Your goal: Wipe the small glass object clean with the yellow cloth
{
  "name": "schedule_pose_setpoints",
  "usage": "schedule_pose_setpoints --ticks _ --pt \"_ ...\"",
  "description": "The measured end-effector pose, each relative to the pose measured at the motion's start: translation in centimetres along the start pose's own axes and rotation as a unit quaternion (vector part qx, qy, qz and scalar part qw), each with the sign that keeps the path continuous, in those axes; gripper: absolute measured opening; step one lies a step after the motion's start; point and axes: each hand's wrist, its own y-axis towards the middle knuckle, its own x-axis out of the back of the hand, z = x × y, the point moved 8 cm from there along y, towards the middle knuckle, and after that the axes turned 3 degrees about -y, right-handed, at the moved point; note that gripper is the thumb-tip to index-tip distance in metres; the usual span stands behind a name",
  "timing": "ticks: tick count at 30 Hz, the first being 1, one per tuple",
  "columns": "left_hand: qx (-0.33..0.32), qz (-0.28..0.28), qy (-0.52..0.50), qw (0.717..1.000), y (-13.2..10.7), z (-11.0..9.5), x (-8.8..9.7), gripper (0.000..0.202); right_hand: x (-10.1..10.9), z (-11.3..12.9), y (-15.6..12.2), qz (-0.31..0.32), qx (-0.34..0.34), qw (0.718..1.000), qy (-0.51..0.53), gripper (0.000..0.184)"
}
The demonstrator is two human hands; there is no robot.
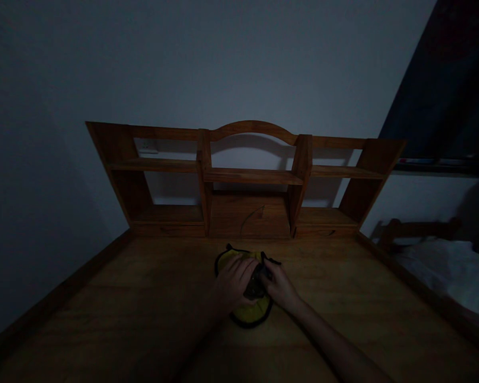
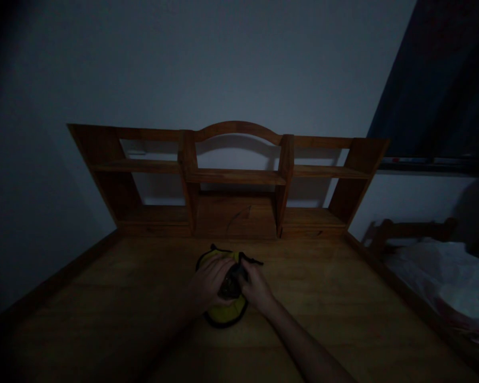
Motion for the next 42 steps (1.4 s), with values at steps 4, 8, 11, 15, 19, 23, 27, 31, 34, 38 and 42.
schedule_pose_setpoints --ticks 4,8,11,15,19,23,27,31,34,38,42 --pt "0.000 -0.001 -0.010 1.000 0.0 -0.1 0.1 0.079 0.4 0.0 0.0 -0.004 0.001 0.999 -0.044 0.016" --pt "0.011 -0.003 -0.012 1.000 0.0 0.2 0.0 0.083 0.8 0.4 -0.1 -0.009 0.006 0.996 -0.093 0.012" --pt "0.019 -0.010 -0.013 1.000 -0.1 0.4 0.0 0.085 0.8 0.9 -0.1 -0.006 0.013 0.994 -0.111 0.012" --pt "0.028 -0.025 -0.021 0.999 0.0 0.4 0.4 0.083 0.8 1.7 -0.1 -0.009 0.021 0.992 -0.123 0.017" --pt "0.038 -0.032 -0.035 0.998 0.1 0.5 0.6 0.081 0.7 1.9 -0.2 -0.003 0.009 0.989 -0.150 0.020" --pt "0.035 -0.040 -0.034 0.998 0.1 0.5 0.7 0.080 0.9 1.7 -0.4 0.013 0.012 0.986 -0.163 0.031" --pt "0.031 -0.040 -0.030 0.998 0.1 0.4 0.8 0.081 1.0 1.0 -0.8 0.020 0.020 0.985 -0.170 0.035" --pt "0.036 -0.026 -0.030 0.999 0.1 0.4 0.7 0.082 1.1 0.9 -0.6 0.005 0.012 0.983 -0.184 0.033" --pt "0.032 -0.021 -0.030 0.999 0.1 0.3 0.8 0.084 0.8 1.6 -0.4 0.015 0.012 0.982 -0.187 0.026" --pt "0.037 -0.030 -0.031 0.998 0.1 0.4 1.1 0.083 0.8 2.1 -0.3 0.010 0.014 0.983 -0.184 0.021" --pt "0.038 -0.035 -0.032 0.998 0.1 0.4 1.0 0.080 0.9 2.0 -0.3 -0.004 0.017 0.984 -0.180 0.021"
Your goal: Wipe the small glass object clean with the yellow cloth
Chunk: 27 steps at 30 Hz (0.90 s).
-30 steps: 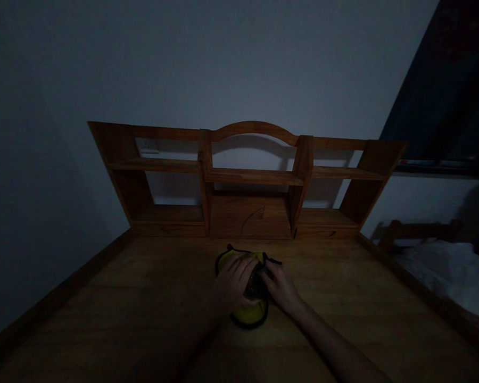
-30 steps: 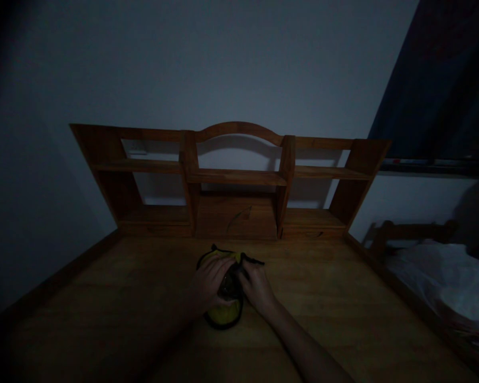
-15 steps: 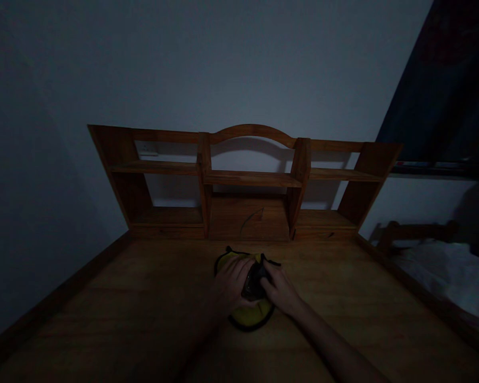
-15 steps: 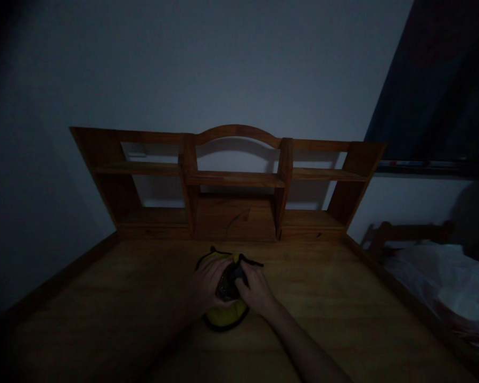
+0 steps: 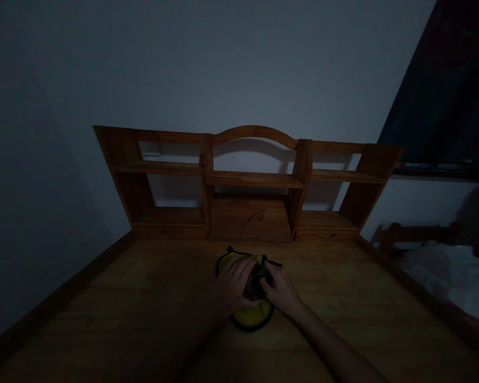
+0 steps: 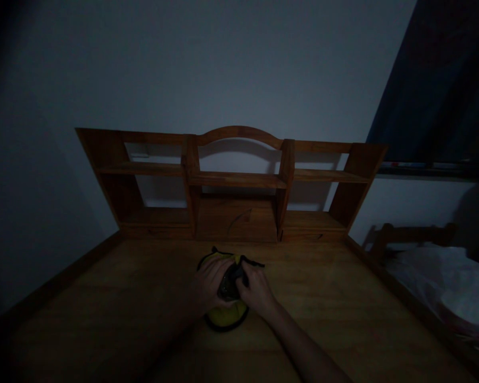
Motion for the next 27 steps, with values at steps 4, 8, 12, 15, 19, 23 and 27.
schedule_pose_setpoints --ticks 4,8,12,15,19,23,27 --pt "0.003 -0.003 0.003 1.000 -0.05 0.24 -0.30 0.079 -0.04 0.11 0.04 -0.002 0.003 1.000 0.007 0.021" --pt "0.001 0.000 0.005 1.000 -0.09 0.30 -0.37 0.081 -0.05 0.44 0.09 0.006 0.008 1.000 0.028 0.025" --pt "-0.001 0.009 0.001 1.000 -0.03 0.18 -0.28 0.082 -0.03 0.39 0.04 0.004 0.008 1.000 0.022 0.023" --pt "-0.005 0.007 -0.002 1.000 0.04 0.07 -0.17 0.084 -0.04 0.32 0.04 0.006 0.007 1.000 0.017 0.022" --pt "-0.002 0.000 0.004 1.000 0.09 0.08 -0.07 0.083 0.07 0.43 0.08 0.003 0.010 1.000 0.010 0.022" --pt "-0.004 -0.001 -0.003 1.000 0.14 -0.03 0.06 0.081 0.10 0.46 0.06 -0.001 0.006 1.000 0.009 0.025" --pt "0.001 -0.004 -0.002 1.000 0.13 0.06 0.07 0.082 0.02 0.42 0.07 0.003 0.002 1.000 0.005 0.023"
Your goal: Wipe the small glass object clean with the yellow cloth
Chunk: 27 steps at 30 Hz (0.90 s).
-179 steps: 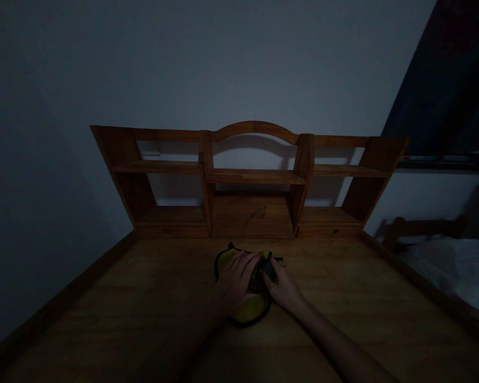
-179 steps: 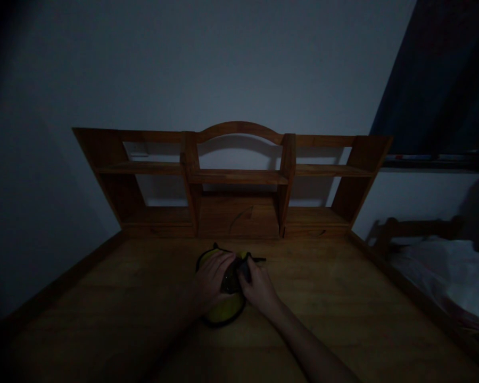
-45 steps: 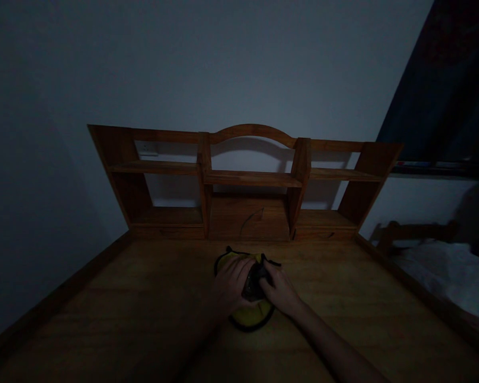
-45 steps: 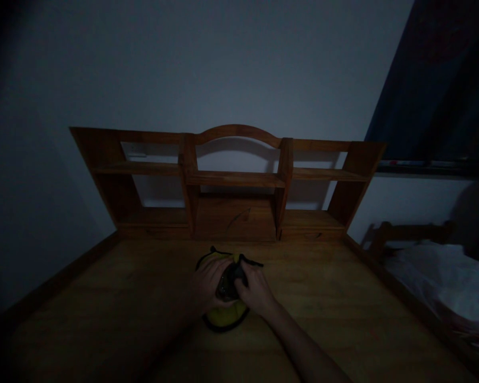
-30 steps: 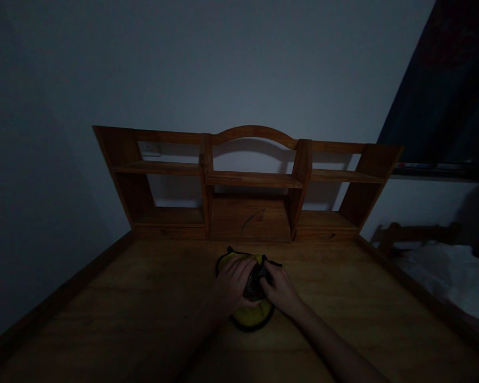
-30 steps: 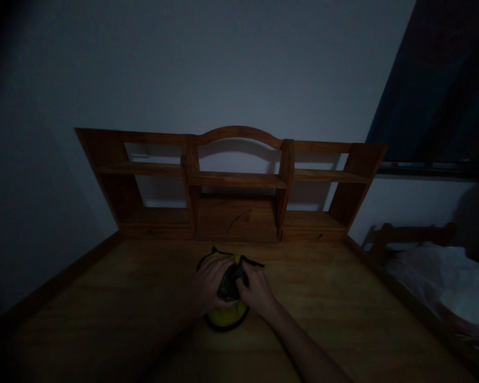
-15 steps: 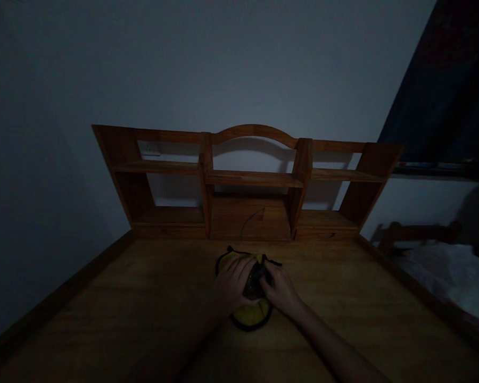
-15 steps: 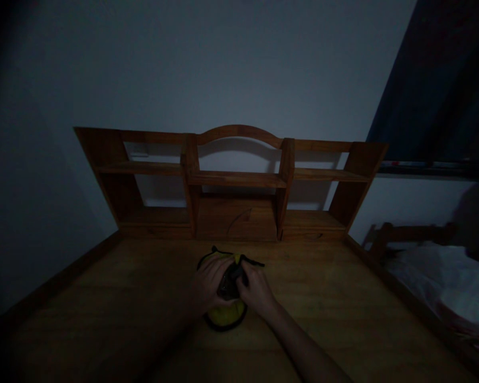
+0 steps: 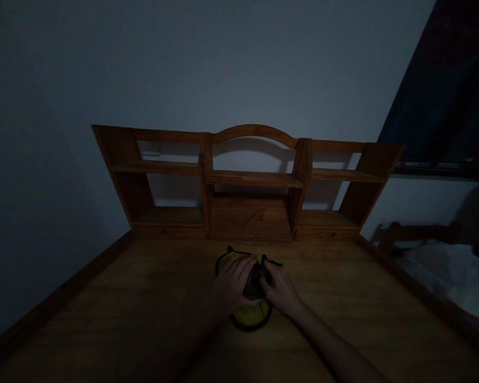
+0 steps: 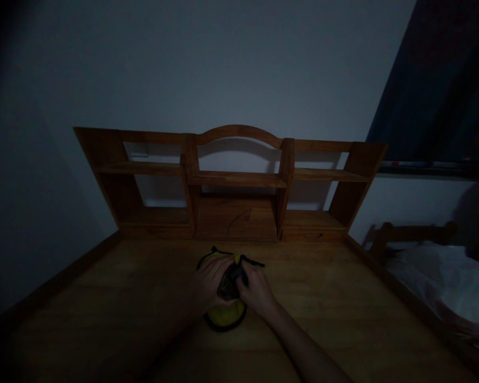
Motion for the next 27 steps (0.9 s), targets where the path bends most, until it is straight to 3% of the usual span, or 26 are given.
schedule_pose_setpoints --ticks 27 --pt "-0.004 0.000 -0.006 1.000 -0.14 0.08 -0.11 0.081 0.01 0.11 0.03 0.004 0.000 1.000 0.003 0.024"
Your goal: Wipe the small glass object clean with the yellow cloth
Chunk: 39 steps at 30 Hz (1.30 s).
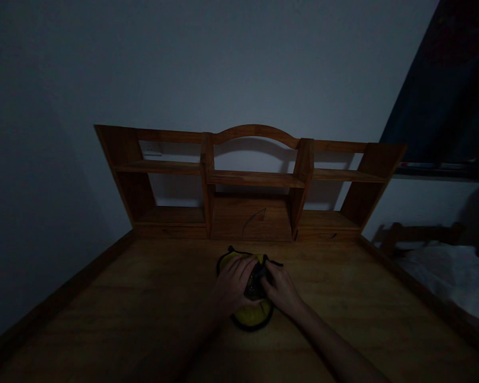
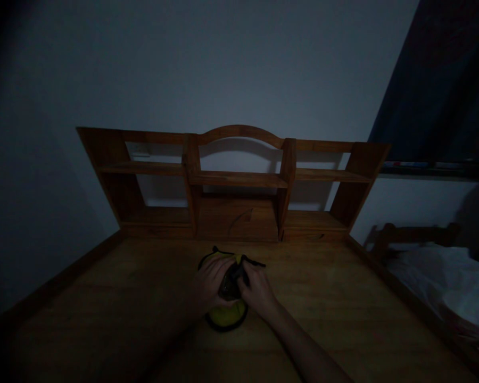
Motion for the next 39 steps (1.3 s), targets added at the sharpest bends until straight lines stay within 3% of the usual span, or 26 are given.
schedule_pose_setpoints --ticks 14,22,30,39 --pt "-0.001 0.012 0.014 1.000 0.0 0.1 -0.3 0.082 -0.5 -0.8 -0.1 -0.010 0.006 1.000 0.015 0.023" --pt "0.013 0.018 0.008 1.000 0.0 0.0 -0.1 0.084 -0.7 -2.4 -0.8 -0.045 -0.008 0.999 -0.008 0.037" --pt "0.034 0.007 -0.016 0.999 -0.1 0.4 0.0 0.081 -0.5 -1.8 -0.6 -0.032 0.012 0.999 0.029 0.033" --pt "0.061 -0.012 -0.010 0.998 -0.1 1.0 0.2 0.079 -0.3 -1.2 -0.4 -0.022 -0.012 0.995 0.094 0.035"
